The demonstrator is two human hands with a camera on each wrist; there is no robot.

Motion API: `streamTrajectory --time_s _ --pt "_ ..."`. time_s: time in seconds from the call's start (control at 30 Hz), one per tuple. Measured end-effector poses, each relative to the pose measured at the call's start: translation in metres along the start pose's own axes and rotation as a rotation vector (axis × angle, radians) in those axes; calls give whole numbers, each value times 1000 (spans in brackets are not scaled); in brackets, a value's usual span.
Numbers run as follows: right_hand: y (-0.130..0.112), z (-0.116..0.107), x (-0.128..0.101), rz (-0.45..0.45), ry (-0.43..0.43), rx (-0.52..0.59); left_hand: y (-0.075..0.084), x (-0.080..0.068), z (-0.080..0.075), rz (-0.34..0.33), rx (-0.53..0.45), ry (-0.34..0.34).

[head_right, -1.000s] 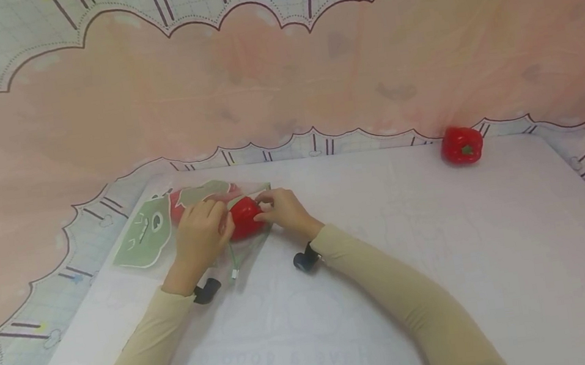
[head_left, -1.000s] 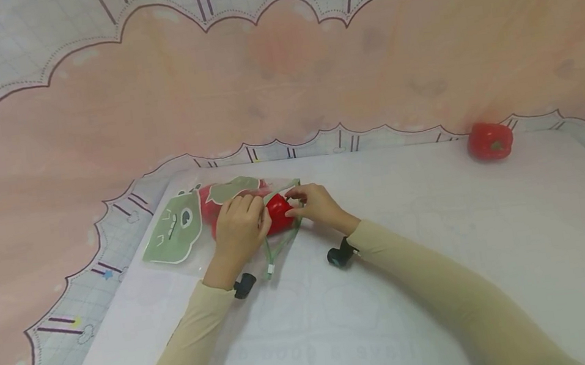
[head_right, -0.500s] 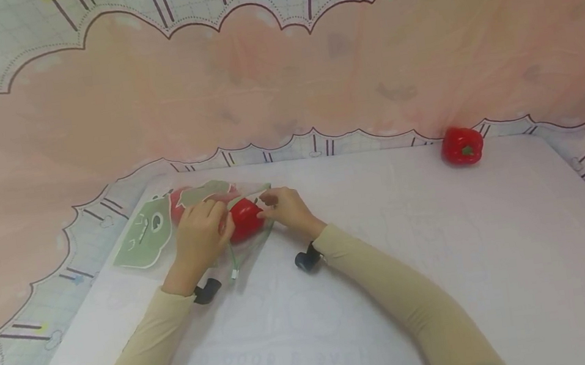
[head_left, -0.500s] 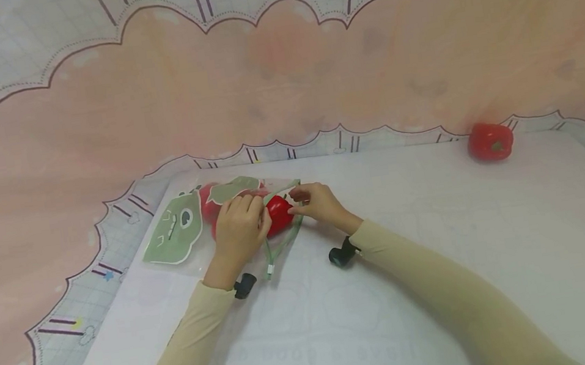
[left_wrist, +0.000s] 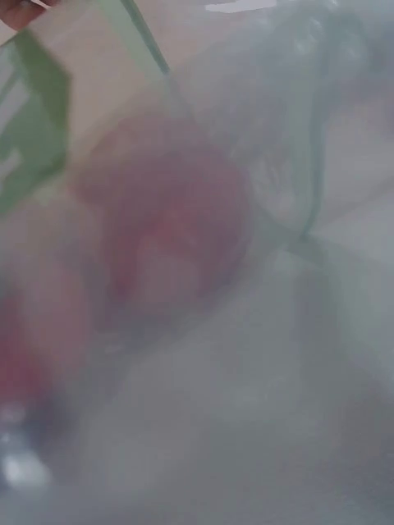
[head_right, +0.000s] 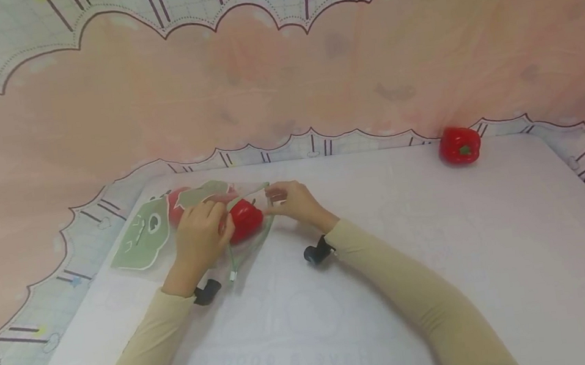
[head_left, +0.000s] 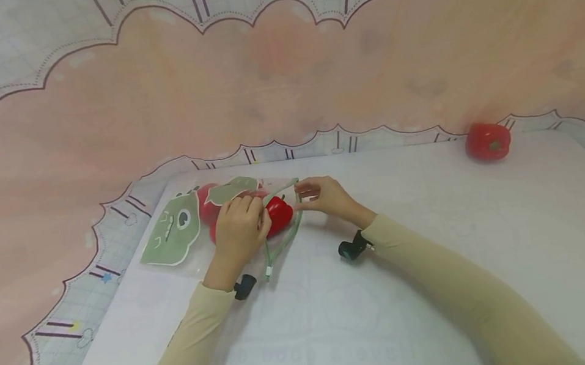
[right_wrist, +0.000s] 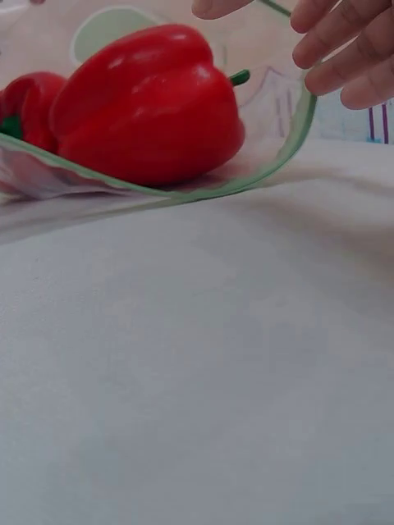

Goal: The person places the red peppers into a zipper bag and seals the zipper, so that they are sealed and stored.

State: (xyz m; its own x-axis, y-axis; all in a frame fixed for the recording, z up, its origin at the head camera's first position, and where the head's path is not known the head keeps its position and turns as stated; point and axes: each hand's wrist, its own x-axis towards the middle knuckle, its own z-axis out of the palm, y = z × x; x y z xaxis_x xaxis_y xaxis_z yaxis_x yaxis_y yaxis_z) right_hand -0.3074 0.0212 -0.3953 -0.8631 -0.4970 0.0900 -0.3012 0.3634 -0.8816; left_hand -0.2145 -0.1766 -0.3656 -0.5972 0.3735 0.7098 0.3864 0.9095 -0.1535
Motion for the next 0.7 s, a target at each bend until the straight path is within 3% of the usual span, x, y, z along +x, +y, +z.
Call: streamTrajectory --time_s 0.43,0.7 --pt "-3 -30 -13 -24 -3 -37 1 -2 -1 -11 -11 -18" --pt "-10 -54 -22 7 -20 -68 1 -3 0 -14 -22 -25"
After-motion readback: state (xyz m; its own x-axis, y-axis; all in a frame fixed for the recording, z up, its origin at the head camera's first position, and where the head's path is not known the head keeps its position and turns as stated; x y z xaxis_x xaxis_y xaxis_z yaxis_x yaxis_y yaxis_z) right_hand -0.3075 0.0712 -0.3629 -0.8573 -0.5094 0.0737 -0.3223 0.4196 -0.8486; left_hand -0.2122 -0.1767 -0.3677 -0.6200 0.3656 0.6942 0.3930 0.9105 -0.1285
